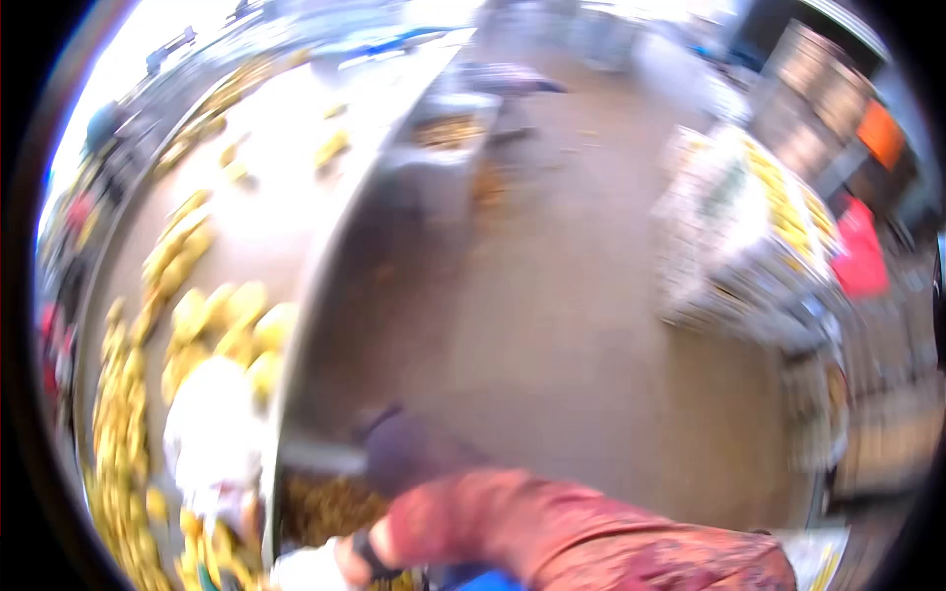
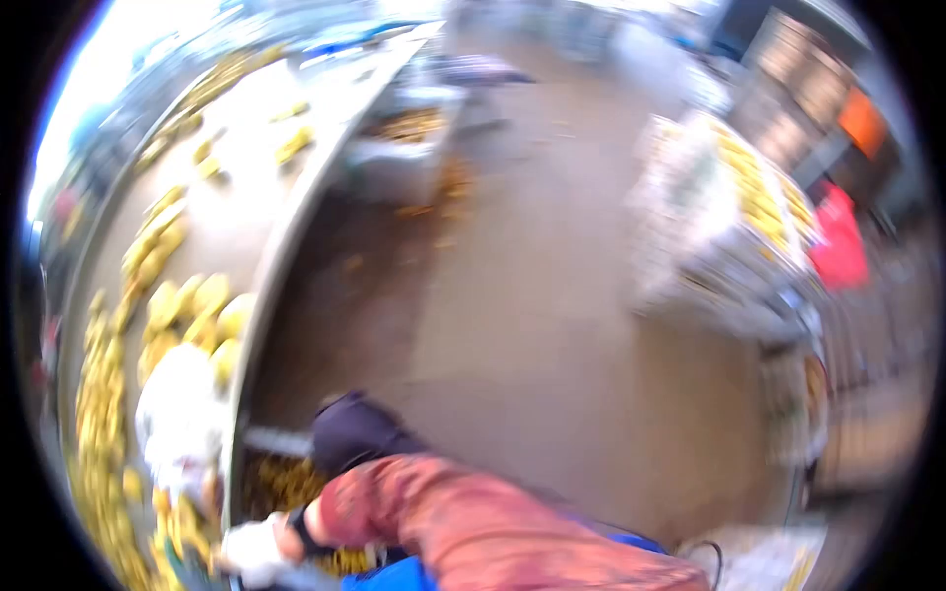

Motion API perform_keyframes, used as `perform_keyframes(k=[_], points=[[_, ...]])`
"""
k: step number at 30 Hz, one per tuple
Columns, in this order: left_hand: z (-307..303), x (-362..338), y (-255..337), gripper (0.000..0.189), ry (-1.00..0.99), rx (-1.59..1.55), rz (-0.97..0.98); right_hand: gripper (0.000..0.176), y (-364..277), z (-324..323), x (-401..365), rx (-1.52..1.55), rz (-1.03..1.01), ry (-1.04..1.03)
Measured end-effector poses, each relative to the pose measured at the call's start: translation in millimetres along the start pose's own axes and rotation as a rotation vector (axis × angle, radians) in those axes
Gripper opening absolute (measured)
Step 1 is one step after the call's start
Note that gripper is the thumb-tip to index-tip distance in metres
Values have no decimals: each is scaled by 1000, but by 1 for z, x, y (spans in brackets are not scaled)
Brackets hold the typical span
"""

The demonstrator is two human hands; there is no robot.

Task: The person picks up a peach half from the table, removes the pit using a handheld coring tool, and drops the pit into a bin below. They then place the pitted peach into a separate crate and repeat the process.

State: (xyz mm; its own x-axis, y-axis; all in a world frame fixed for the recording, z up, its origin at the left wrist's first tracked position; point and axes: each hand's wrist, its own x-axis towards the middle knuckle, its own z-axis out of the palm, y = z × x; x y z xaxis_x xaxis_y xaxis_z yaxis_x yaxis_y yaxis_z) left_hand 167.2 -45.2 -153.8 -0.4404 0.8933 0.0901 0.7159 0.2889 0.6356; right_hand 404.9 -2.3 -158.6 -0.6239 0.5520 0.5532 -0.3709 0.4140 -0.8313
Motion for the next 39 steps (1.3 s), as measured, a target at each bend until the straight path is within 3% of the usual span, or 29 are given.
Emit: perform_keyframes(k=[2, 3, 6, 7, 9, 11, 14, 15, 17, 18, 20, 22, 27, 30, 34, 36, 39], points=[[-10, -12, -8, 57, 83, -347, -126, 31, -62, -38, 12, 170, 564, -184], [-15, -21, -7, 56, 115, -552, -190, 32, -46, -31, 17, 227, 591, -252], [-31, -44, 4, 53, 232, -1359, -286, 39, -7, 14, 22, 192, 371, -314], [-33, -47, 6, 53, 242, -1530, -304, 50, -8, 20, 27, 14, 349, -352], [-30, -48, 7, 51, 289, -1754, -304, 68, -9, 31, 37, -156, 232, -288], [-29, -52, 8, 50, 346, -1876, -293, 70, -6, 40, 44, -89, 265, -360], [-39, -58, 32, 61, 520, -1733, -381, 68, -8, 45, 55, -44, 352, -441], [-39, -60, 30, 64, 445, -1677, -280, 63, -6, 47, 56, -71, 342, -425], [-35, -58, 42, 67, 581, -1543, -346, 53, -8, 47, 63, -104, 375, -491], [-29, -60, 35, 67, 597, -1279, -234, 48, -7, 47, 64, -124, 396, -522], [-24, -65, 35, 65, 586, -1136, -191, 41, -1, 52, 61, -170, 382, -518], [-30, -69, 50, 63, 550, -1375, -315, 37, 2, 58, 59, -183, 362, -505], [-15, -73, 37, 62, 633, -637, -136, 30, 12, 64, 52, -177, 194, -367], [-17, -71, 44, 62, 571, -617, -74, 26, 14, 64, 49, -168, 239, -388], [-12, -69, 46, 63, 545, -1052, -136, 24, 11, 62, 49, -148, 316, -444], [-8, -70, 40, 64, 566, -783, -57, 23, 13, 63, 48, -96, 353, -448], [-5, -73, 30, 34, 556, -569, 102, 23, 15, 65, 45, -85, 371, -465]])
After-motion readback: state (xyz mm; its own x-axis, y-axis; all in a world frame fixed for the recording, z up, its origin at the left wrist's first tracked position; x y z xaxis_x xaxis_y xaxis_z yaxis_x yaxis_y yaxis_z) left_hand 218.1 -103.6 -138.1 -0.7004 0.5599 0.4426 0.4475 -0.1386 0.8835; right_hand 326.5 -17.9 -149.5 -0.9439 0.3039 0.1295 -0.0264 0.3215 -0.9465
